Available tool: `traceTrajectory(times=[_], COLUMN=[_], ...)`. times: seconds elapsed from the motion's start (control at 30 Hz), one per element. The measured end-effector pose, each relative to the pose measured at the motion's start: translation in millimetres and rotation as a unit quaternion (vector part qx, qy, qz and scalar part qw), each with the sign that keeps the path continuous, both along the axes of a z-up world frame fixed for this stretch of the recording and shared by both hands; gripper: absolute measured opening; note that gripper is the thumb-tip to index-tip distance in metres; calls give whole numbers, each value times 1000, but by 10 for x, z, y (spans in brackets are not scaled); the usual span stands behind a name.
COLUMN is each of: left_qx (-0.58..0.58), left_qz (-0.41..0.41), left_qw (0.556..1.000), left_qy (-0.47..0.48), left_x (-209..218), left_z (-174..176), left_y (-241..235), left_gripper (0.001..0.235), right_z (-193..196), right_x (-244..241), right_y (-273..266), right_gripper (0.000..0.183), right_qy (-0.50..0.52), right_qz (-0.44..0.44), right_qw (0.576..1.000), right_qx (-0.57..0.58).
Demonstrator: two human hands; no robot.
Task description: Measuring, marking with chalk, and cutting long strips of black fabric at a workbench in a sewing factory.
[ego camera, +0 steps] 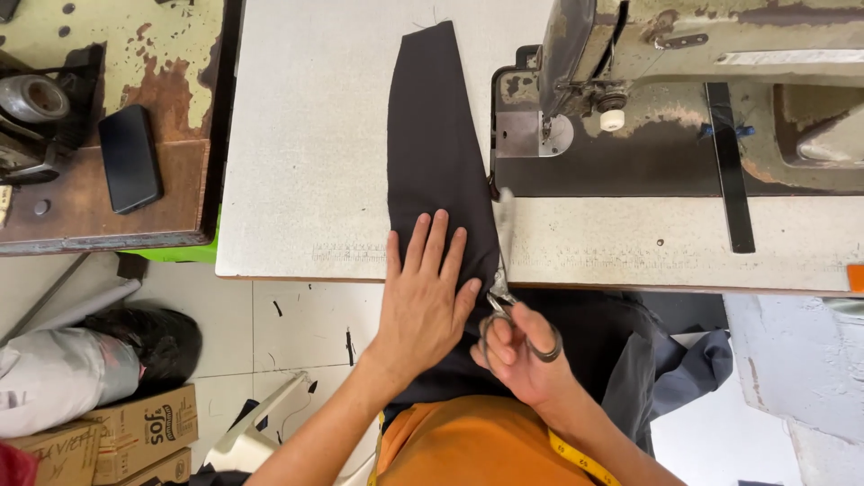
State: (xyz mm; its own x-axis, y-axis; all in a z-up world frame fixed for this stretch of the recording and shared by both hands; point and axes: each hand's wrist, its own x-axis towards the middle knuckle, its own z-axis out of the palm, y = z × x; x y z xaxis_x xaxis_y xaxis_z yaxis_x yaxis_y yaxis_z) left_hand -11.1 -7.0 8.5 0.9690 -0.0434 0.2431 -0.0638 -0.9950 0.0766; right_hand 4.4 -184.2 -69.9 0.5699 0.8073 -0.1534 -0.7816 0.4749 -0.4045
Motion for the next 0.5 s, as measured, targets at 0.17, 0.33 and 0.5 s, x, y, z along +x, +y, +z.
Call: traceTrajectory(times=[0.17, 0.33, 0.5], left_qx=[-69, 20, 19], left_qz=[0, -2, 17], left_qw=[994, 999, 1000], left_qy=[-85, -33, -10], left_x=[573, 466, 226], left_z=[135, -121, -151], left_y=[307, 238, 115], left_gripper=[40, 63, 63], right_z=[-62, 27, 12], right_x=[-78, 4, -96], right_y=[-46, -27, -41], right_gripper=[41, 59, 58], right_qy=[32, 13, 9], right_qz=[-72, -8, -7], right_qw=[995, 1000, 1000], right_qx=[-55, 7, 12])
